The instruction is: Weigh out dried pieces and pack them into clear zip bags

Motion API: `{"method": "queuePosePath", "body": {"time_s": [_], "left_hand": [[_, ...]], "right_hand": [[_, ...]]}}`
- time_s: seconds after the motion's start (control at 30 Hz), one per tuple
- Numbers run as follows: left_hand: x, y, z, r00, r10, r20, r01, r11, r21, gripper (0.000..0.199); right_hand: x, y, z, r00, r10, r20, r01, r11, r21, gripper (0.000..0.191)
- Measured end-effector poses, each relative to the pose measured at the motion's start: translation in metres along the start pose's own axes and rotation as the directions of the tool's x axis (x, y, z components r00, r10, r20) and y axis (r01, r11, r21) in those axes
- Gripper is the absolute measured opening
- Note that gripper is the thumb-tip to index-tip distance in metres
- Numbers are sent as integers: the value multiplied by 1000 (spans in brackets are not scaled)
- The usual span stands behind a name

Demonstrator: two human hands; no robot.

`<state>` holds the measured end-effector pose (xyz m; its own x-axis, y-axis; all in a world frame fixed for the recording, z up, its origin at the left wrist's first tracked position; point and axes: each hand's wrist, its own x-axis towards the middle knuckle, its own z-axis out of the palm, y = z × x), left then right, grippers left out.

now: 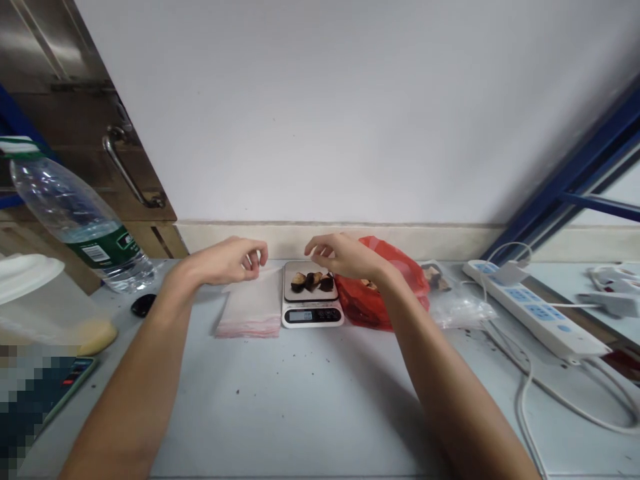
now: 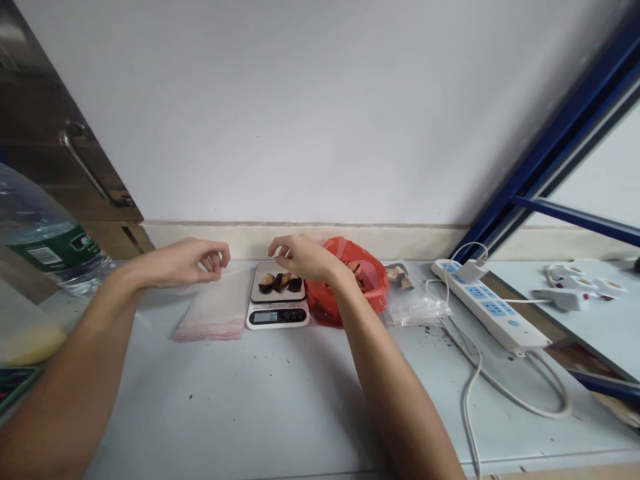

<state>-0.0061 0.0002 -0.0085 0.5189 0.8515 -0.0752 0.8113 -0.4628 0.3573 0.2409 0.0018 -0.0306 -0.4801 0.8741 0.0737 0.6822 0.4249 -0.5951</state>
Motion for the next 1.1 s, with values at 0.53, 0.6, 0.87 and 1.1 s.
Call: {"method": "queuePosePath", "body": {"time_s": [0.53, 0.6, 0.87, 1.1], "left_hand": [[-7, 32, 1, 884, 187, -428, -248, 965, -90, 69], [-4, 31, 5, 922, 256, -292, -279, 959, -41, 105], [1, 23, 9, 960, 183, -210, -179, 983, 40, 96], [0, -2, 11, 993, -62, 104, 47, 988, 144, 98]], "right_hand": [[8, -24, 23, 943, -90, -321, 158, 969, 192, 10], [6, -24, 20, 930, -124, -345, 220, 942, 255, 4], [-16, -20, -15, 978, -18, -209, 53, 986, 159, 22], [-29, 24, -41, 856, 515, -44, -488, 778, -394, 19]]}}
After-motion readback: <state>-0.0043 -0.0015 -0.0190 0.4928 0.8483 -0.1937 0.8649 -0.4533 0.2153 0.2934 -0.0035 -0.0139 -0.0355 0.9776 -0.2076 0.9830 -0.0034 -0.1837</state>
